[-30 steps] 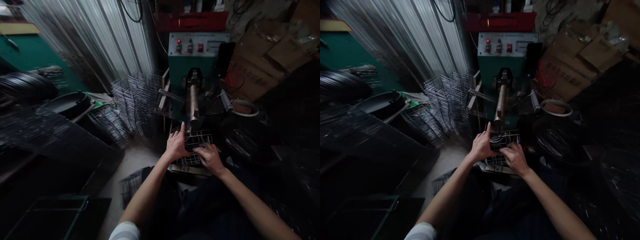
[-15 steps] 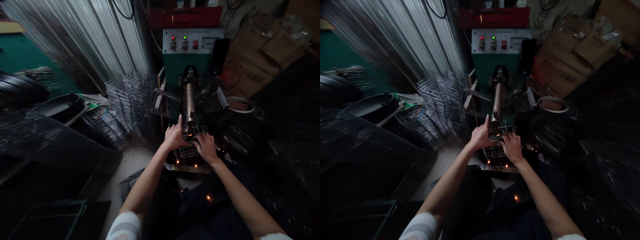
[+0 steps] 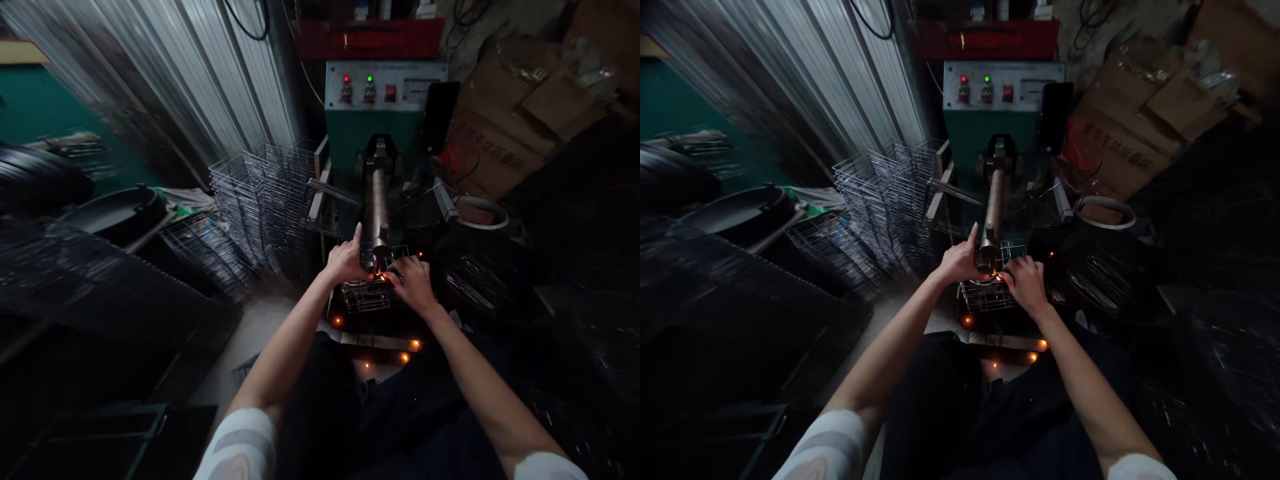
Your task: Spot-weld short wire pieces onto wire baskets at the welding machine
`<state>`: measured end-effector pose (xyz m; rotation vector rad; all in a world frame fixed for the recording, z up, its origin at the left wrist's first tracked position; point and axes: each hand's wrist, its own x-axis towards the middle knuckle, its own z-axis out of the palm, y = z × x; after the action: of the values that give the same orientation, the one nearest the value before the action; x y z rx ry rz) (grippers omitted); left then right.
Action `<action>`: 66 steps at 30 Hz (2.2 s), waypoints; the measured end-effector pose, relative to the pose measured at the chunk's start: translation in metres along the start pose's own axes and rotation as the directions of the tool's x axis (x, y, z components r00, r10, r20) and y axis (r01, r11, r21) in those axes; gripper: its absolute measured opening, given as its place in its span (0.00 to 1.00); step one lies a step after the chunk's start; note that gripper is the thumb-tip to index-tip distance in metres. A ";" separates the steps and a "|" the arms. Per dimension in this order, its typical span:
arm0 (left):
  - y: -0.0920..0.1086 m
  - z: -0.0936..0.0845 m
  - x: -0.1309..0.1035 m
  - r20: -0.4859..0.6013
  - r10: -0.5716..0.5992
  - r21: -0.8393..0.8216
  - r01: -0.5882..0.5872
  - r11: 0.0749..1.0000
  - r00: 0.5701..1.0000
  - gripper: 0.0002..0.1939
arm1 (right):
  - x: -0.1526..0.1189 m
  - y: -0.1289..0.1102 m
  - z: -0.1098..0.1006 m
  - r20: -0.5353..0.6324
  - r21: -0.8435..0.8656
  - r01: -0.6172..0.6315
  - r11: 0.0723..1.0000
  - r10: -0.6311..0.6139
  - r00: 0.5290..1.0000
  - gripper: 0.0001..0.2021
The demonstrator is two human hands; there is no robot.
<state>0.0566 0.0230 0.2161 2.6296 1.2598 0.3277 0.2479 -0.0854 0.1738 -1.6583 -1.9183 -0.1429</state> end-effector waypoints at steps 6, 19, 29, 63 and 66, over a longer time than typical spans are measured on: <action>-0.022 -0.014 0.020 0.095 0.028 -0.031 -0.025 0.999 0.995 0.57 | 0.049 0.057 -0.019 0.014 0.179 -0.110 0.978 0.109 0.994 0.11; -0.063 -0.019 0.084 0.251 0.012 -0.146 0.025 0.989 0.968 0.09 | 0.139 0.125 0.005 0.636 0.307 -0.231 0.923 -0.018 0.772 0.15; -0.053 -0.007 0.083 0.022 -0.109 -0.142 0.111 0.984 0.994 0.16 | 0.132 0.121 0.010 0.440 0.263 -0.285 0.922 0.148 0.885 0.06; 0.065 0.115 -0.052 0.471 -0.654 -0.878 0.240 -0.414 0.593 0.19 | 0.041 0.142 0.001 0.356 0.692 -0.544 0.475 0.430 0.829 0.29; 0.044 0.100 -0.102 0.467 -0.625 -0.880 0.262 -0.395 0.625 0.18 | 0.026 0.131 -0.004 0.316 0.705 -0.515 0.488 0.434 0.844 0.31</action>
<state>0.0554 -0.0928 0.1216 0.4723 1.1842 0.9774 0.3703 -0.0362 0.1517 -1.4805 -1.1763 0.8981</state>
